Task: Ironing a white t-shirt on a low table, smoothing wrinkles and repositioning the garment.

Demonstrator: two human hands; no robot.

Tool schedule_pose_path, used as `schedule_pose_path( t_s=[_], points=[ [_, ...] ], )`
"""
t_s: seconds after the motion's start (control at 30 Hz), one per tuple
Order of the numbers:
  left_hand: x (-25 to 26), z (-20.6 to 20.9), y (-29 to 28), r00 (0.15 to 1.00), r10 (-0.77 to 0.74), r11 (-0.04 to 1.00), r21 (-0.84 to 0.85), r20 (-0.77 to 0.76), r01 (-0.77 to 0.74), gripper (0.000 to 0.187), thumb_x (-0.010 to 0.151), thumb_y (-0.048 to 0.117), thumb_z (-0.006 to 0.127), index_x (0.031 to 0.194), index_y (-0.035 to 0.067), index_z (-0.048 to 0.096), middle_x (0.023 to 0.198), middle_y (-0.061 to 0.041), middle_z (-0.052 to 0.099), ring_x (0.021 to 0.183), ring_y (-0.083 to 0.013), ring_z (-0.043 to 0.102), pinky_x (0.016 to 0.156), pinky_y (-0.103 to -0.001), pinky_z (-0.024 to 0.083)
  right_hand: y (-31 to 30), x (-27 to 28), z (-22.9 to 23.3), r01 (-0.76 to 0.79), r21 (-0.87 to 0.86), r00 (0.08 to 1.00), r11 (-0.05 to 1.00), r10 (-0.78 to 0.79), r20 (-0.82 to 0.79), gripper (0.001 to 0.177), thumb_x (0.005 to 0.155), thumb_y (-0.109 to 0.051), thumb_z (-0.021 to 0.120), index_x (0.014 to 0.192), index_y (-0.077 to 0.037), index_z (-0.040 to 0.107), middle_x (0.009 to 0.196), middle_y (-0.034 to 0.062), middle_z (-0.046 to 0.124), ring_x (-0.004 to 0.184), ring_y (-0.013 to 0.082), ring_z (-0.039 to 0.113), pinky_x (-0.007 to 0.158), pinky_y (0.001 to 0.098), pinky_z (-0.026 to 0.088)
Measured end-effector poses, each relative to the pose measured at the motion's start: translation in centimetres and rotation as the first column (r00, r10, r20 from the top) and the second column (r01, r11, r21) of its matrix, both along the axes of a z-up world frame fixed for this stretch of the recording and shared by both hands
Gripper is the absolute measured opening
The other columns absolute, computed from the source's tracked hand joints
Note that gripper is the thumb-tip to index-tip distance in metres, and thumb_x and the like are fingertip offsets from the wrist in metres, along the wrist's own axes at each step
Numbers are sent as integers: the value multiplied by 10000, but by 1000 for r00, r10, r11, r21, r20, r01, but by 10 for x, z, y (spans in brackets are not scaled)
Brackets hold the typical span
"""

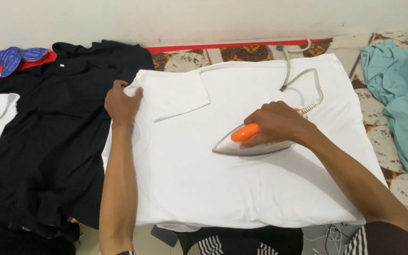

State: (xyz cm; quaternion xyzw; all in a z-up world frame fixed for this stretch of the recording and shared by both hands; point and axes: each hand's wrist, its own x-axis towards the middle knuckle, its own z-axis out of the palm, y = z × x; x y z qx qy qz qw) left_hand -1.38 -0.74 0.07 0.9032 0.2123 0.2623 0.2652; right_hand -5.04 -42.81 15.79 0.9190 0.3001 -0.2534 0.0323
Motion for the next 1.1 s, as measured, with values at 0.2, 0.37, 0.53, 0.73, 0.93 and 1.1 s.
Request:
schedule_pose_path(
  t_s=[0.2, 0.37, 0.53, 0.73, 0.93, 1.1],
  points=[
    [-21, 36, -46, 942, -330, 897, 333, 68, 290, 648, 777, 134, 753, 1382, 19, 550, 1373, -197, 560, 1277, -385, 514, 1003, -492, 409, -9, 97, -35, 233, 221, 931, 947, -283, 230, 644, 820, -723, 659, 1159, -184, 750, 1042, 247, 740, 1067, 461, 692, 961, 527, 507],
    [-23, 26, -42, 803, -572, 764, 246, -168, 596, 506, 916, 308, 638, 1373, 91, 616, 1523, -102, 523, 1452, -277, 394, 1217, -487, 200, -55, 207, -78, 84, 189, 770, 978, -185, 610, 787, 804, -807, 676, 1200, -131, 757, 865, 149, 746, 696, 357, 707, 612, 486, 584],
    [-24, 34, -43, 802, -571, 776, 203, -176, 597, 494, 897, 262, 664, 1365, 107, 628, 1508, -82, 543, 1443, -258, 407, 1214, -473, 201, -97, 200, -53, 376, 217, 791, 901, -434, 431, 666, 864, -656, 777, 919, 7, 749, 714, 172, 720, 586, 340, 651, 620, 448, 533],
    [-21, 33, -41, 785, -600, 768, 164, -154, 619, 520, 841, 215, 655, 1348, 97, 644, 1506, -81, 555, 1446, -262, 413, 1216, -459, 201, -120, 118, -19, 313, -67, 940, 947, -298, 168, 607, 775, -650, 742, 674, -52, 732, 605, 82, 673, 552, 228, 590, 608, 364, 462],
    [-18, 31, -41, 812, -549, 801, 153, -196, 579, 533, 833, 223, 652, 1358, 134, 635, 1513, -40, 549, 1461, -234, 395, 1236, -445, 193, -130, 17, -12, 187, -246, 981, 951, -167, 98, 519, 667, -709, 756, 821, -214, 782, 816, -29, 788, 758, 160, 704, 773, 288, 535],
    [-21, 29, -44, 809, -562, 788, 183, -173, 587, 531, 846, 207, 654, 1361, 84, 623, 1524, -90, 534, 1450, -269, 406, 1229, -481, 194, -162, 43, -31, 376, -135, 921, 917, -354, 161, 604, 663, -791, 691, 744, -201, 793, 695, -7, 757, 729, 172, 704, 719, 305, 503]
  ],
)
